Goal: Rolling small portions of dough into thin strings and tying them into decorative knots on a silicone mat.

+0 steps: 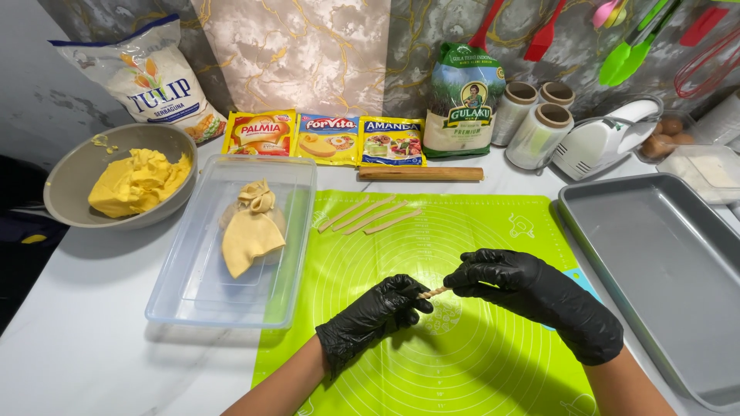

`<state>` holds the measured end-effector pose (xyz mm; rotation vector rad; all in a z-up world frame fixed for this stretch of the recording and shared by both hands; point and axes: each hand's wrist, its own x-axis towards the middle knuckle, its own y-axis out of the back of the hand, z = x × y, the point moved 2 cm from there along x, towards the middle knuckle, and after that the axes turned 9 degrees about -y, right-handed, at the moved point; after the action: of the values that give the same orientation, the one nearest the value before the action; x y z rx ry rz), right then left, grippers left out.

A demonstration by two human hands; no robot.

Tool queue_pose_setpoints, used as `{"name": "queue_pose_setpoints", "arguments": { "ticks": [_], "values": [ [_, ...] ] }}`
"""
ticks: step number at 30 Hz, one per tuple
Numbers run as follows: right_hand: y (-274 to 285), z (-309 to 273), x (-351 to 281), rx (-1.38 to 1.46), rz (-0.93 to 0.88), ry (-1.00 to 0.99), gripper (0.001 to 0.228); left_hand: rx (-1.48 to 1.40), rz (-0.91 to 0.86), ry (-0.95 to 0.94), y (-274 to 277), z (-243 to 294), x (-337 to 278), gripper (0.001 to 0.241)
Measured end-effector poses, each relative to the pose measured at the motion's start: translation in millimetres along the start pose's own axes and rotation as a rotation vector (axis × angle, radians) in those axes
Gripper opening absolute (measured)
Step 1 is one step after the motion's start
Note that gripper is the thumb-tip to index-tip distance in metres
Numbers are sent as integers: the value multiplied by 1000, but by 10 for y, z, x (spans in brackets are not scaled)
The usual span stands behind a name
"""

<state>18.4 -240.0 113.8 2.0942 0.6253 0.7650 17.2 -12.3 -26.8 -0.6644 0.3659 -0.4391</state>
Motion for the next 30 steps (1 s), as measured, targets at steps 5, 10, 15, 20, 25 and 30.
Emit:
{"name": "queue_pose_setpoints", "arguments": {
  "ticks": [5,10,15,20,25,30],
  "values": [
    [-31,15,-33,-40,71,52,24,159,11,63,-25,2,7,27],
    [200,-398,142,80,47,68,17,206,22,110,-262,249,-182,38],
    [436,16,-145,-47,159,-22,28,61,-184,10,-57,94,-105,54],
    [902,462,-555,-223,180,-333,24,137,-17,116,-202,263,-216,42],
    [1237,1319,-975,-412,247,-424,21,169,37,148,-234,280,-207,39],
    [1408,1818,-1094,-402,303,-527,16,256,52,179,-265,326,-222,43]
  ]
}}
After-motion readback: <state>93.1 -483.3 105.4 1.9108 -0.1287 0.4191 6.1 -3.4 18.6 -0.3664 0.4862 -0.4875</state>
